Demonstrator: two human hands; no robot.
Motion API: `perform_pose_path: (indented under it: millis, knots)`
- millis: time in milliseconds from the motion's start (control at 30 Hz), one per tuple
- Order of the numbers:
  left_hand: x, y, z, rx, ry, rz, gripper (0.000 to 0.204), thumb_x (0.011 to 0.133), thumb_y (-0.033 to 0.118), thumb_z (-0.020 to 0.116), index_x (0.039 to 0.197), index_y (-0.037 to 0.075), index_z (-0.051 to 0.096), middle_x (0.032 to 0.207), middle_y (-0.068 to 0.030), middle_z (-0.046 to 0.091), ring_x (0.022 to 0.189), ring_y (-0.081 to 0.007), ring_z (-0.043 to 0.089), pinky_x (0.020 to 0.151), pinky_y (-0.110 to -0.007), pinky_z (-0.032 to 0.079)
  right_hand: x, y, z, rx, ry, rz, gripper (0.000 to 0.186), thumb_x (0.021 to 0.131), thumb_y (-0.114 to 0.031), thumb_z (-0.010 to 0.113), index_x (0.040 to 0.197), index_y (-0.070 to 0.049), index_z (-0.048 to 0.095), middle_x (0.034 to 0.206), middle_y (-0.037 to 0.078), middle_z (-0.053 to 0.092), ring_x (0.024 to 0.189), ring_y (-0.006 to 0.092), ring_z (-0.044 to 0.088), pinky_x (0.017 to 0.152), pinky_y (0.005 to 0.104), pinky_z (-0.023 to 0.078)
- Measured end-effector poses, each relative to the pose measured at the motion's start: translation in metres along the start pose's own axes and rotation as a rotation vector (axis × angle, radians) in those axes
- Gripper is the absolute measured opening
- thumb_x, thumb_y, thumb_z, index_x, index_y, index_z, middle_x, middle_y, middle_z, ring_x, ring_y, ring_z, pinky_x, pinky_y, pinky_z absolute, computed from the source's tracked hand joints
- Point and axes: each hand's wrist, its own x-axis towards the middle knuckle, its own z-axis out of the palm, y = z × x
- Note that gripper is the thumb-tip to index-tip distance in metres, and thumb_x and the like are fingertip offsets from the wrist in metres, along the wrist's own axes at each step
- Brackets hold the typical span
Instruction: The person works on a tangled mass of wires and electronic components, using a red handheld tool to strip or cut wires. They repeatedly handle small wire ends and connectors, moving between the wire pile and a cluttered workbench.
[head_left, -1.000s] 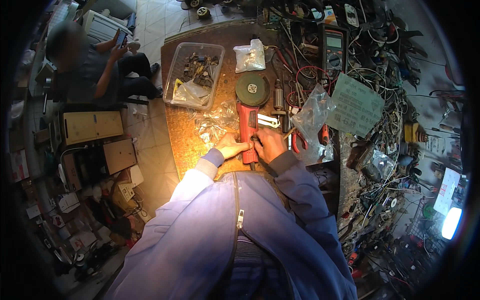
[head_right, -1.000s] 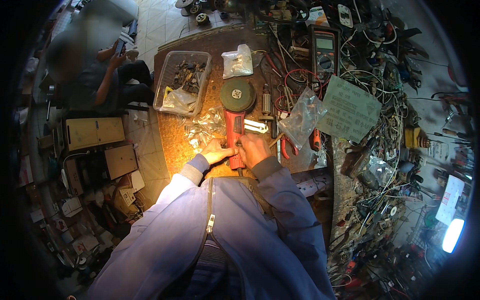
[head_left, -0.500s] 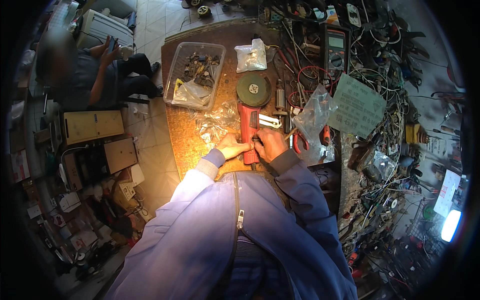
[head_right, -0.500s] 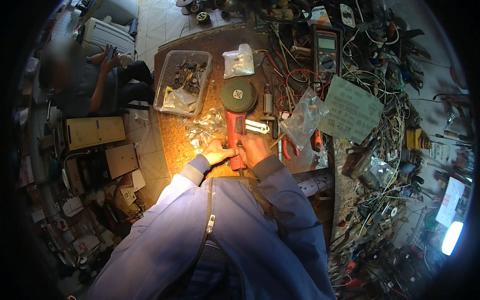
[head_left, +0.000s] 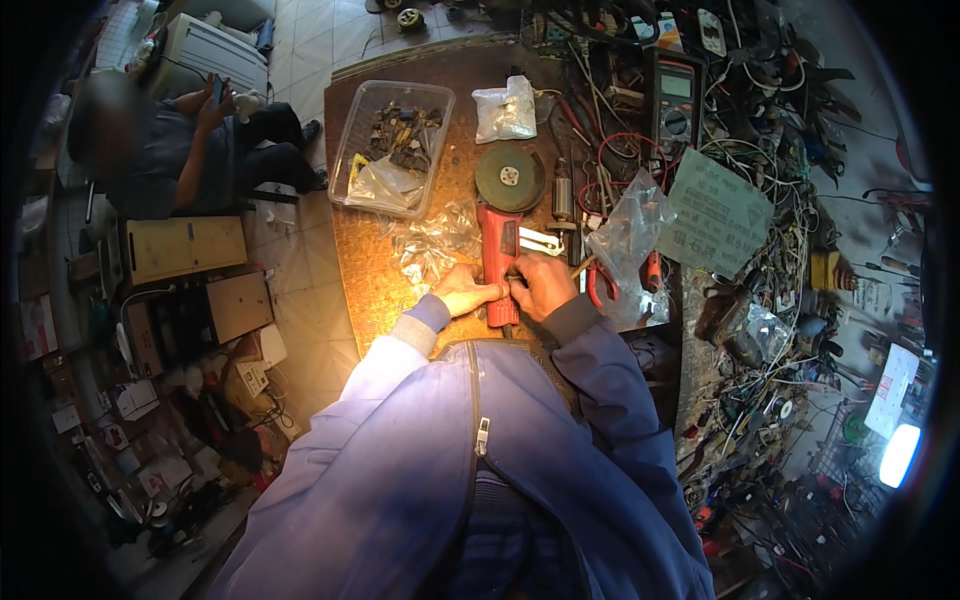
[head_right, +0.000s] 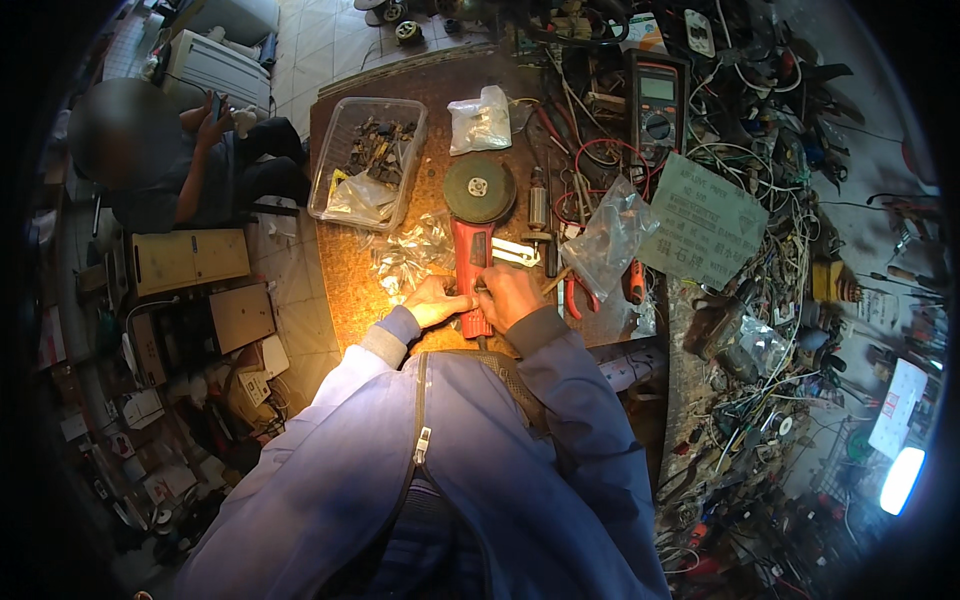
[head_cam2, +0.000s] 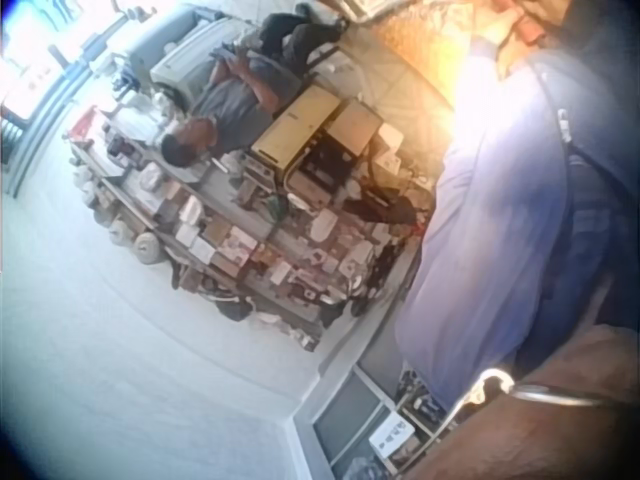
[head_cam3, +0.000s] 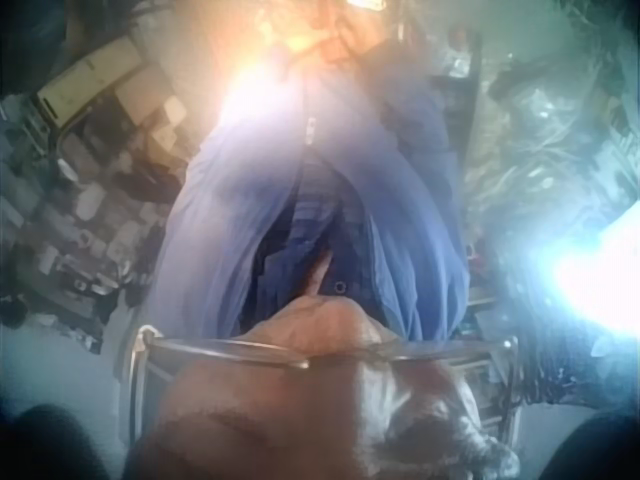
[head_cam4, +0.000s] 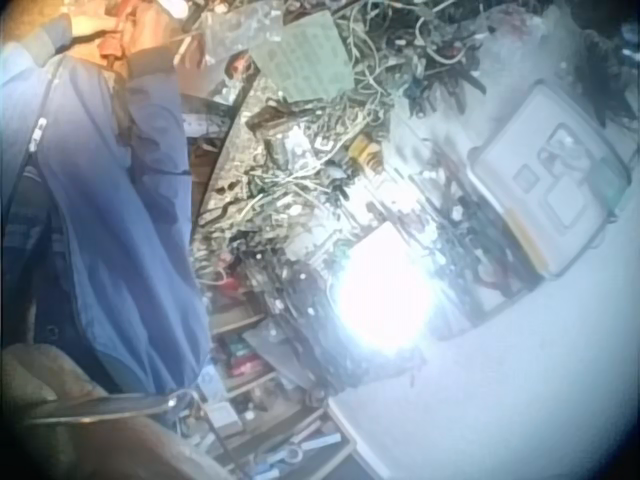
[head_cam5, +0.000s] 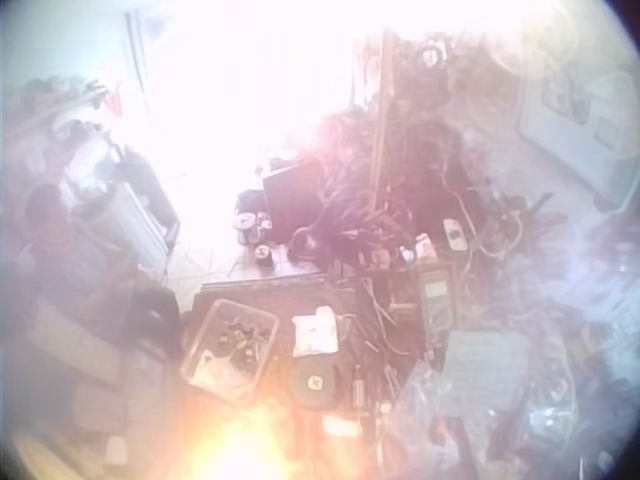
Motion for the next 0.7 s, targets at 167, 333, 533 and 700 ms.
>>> perform_pose_path:
  millis: [167,333,533,700]
  knots:
    - [0.001,-0.001,0.001,-0.001,0.025,-0.006,0.053,0.074,0.035,0.073,0.103,-0.008,0.064,0.092,-0.0161,0.068,0.085,-0.0187,0.064,0.078,-0.031,0.050,0.001,0.011,0.004,0.110,0.024,0.012,0.016,0.073,-0.009,0.066,0.085,0.002,0.066,0.084,0.022,0.064,0.081,0.0399,0.062,0.072,0.0454,0.050]
    - [0.000,0.002,0.001,-0.006,0.021,-0.012,0.053,0.074,0.034,0.072,0.103,-0.010,0.063,0.092,-0.0158,0.068,0.086,-0.0187,0.063,0.078,-0.030,0.049,0.001,0.013,0.006,0.031,0.056,-0.031,0.017,0.074,-0.010,0.064,0.085,0.002,0.066,0.081,0.020,0.064,0.076,0.0389,0.062,0.069,0.0424,0.051]
    - [0.001,-0.001,0.003,-0.043,0.022,-0.016,0.051,0.074,0.032,0.071,0.103,-0.010,0.063,0.091,-0.0148,0.068,0.084,-0.0179,0.063,0.077,-0.029,0.049,0.004,-0.003,0.000,-0.116,-0.023,0.029,0.019,0.074,-0.010,0.064,0.089,0.002,0.066,0.084,0.022,0.064,0.079,0.0408,0.062,0.073,0.0447,0.050]
    - [-0.005,0.010,0.002,-0.023,0.017,-0.025,0.052,0.075,0.034,0.072,0.103,-0.009,0.063,0.092,-0.0148,0.068,0.084,-0.0181,0.063,0.077,-0.029,0.050,0.001,0.004,-0.002,0.021,-0.029,0.043,0.024,0.074,-0.008,0.063,0.094,0.003,0.065,0.091,0.023,0.065,0.084,0.0404,0.063,0.074,0.0423,0.051]
